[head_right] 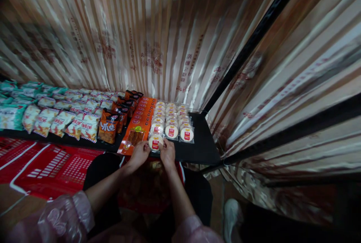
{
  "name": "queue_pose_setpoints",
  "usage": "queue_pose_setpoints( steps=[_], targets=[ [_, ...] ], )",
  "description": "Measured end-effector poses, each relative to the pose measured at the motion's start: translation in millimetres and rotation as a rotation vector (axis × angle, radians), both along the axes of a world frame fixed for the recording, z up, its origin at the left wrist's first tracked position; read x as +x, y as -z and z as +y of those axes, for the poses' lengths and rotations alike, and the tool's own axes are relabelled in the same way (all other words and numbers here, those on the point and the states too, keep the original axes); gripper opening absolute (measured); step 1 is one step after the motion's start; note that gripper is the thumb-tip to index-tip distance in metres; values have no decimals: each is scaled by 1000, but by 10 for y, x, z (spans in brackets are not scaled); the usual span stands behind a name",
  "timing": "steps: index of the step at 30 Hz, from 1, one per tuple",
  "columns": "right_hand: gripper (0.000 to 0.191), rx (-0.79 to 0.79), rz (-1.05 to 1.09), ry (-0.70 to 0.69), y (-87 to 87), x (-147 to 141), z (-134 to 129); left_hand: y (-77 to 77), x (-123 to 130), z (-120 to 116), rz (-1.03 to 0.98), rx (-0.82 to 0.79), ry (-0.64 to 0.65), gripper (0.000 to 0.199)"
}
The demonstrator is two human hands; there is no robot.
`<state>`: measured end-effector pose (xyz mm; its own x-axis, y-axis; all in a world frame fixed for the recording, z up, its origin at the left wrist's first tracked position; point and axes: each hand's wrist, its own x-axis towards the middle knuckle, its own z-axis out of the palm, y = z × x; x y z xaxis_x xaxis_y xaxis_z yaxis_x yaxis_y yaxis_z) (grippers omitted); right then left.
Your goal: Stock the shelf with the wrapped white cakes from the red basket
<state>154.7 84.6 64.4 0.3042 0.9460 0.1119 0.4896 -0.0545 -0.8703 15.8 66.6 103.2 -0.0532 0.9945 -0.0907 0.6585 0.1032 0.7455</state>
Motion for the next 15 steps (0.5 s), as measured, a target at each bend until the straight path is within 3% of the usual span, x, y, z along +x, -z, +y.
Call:
queue_pose_setpoints(
  steps=[15],
  targets=[
    [46,-6,-241,21,158,-20,295,56,90,303,-88,-121,-2,26]
  ],
)
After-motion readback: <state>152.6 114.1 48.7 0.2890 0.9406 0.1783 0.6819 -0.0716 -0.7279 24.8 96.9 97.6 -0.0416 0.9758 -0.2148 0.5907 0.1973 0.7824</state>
